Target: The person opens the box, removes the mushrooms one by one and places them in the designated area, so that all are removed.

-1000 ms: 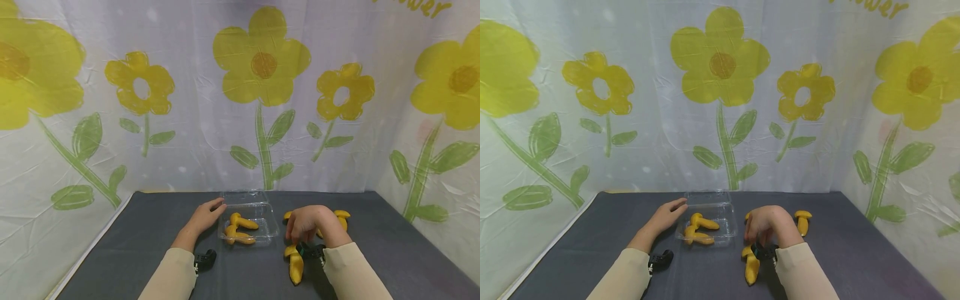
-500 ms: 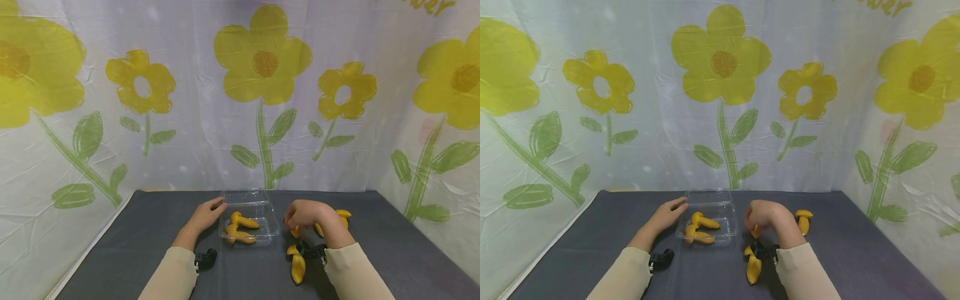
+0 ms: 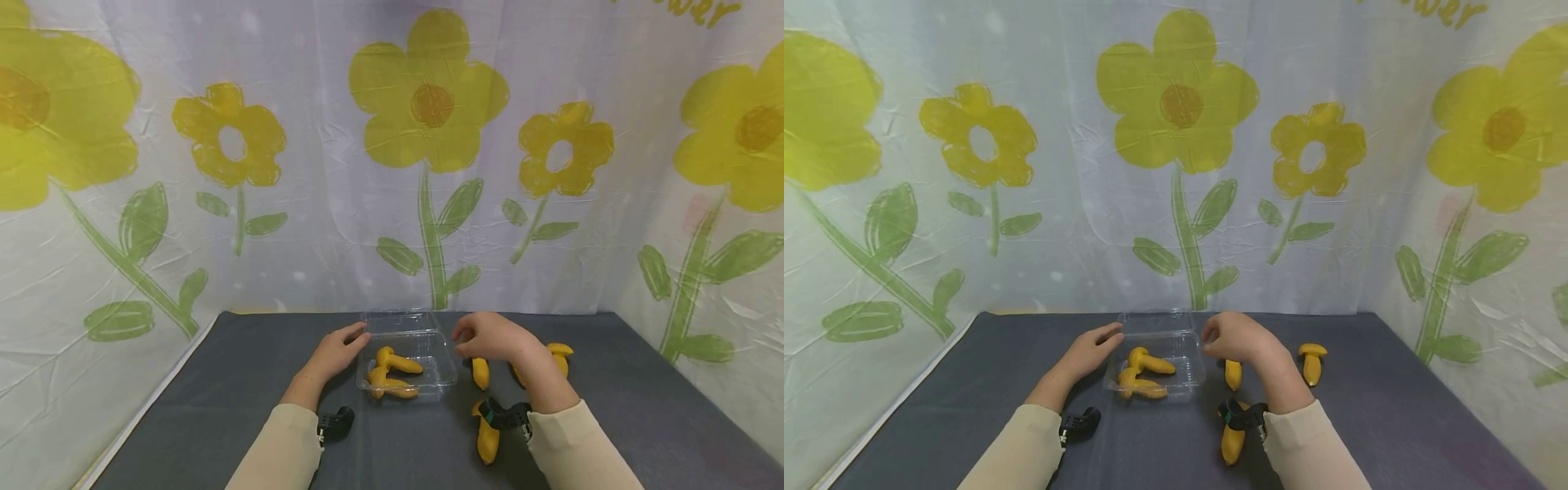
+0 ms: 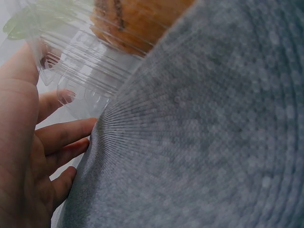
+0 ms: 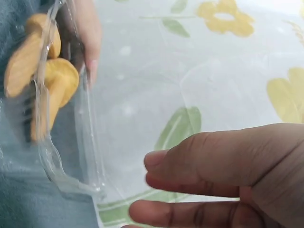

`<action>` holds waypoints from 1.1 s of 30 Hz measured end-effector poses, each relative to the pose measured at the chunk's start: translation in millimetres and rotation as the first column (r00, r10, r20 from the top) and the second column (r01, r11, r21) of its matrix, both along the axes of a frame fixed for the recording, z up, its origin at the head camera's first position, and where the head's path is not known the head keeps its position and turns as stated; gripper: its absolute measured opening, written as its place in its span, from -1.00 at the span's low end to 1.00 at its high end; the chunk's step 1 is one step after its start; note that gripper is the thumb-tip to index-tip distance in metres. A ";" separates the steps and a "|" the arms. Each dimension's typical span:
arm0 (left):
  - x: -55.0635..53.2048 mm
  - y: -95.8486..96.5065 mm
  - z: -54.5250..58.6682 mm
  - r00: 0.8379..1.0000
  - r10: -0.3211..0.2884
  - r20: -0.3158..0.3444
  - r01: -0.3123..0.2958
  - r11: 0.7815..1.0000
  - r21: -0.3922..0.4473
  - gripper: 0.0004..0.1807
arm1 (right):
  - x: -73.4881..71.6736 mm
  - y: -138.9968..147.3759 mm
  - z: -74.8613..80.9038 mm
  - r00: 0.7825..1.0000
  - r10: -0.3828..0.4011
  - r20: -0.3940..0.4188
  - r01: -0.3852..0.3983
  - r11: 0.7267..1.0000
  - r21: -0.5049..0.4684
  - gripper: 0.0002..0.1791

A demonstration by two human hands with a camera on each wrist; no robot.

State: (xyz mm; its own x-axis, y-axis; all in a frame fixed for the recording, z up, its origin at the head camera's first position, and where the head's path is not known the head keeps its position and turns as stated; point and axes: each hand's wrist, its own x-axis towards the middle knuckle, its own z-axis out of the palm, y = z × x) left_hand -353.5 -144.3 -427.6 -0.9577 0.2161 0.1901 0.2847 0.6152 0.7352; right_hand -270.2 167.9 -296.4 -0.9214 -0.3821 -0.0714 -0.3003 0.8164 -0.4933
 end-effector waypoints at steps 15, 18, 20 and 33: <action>-1.7 -0.2 -0.9 1.000 0.011 0.002 -0.011 1.000 0.010 -0.41 | -2.4 -41.6 -20.6 0.985 0.094 -0.145 -0.092 0.996 0.021 -0.64; -2.8 -0.5 -1.6 1.000 0.012 -0.001 -0.012 1.000 0.011 -0.41 | -2.0 -50.6 -25.6 0.979 0.127 -0.159 -0.124 0.992 0.027 -0.63; -3.3 -0.7 -2.3 1.000 0.014 -0.010 -0.014 1.000 0.004 -0.41 | -1.7 -55.8 -29.0 0.974 0.153 -0.167 -0.150 0.988 0.034 -0.62; -3.5 1.3 -2.4 1.000 0.022 -0.002 -0.022 1.000 -0.011 -0.42 | -6.9 -74.2 -58.6 0.938 0.265 -0.224 -0.266 0.964 0.028 -0.69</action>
State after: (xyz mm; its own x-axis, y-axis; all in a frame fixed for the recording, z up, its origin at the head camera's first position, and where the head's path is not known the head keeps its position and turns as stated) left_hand -357.0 -143.0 -429.9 -0.9620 0.1968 0.1892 0.2719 0.6292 0.7281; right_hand -277.1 93.8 -355.0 -0.7785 -0.6149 0.1259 -0.6087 0.6906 -0.3906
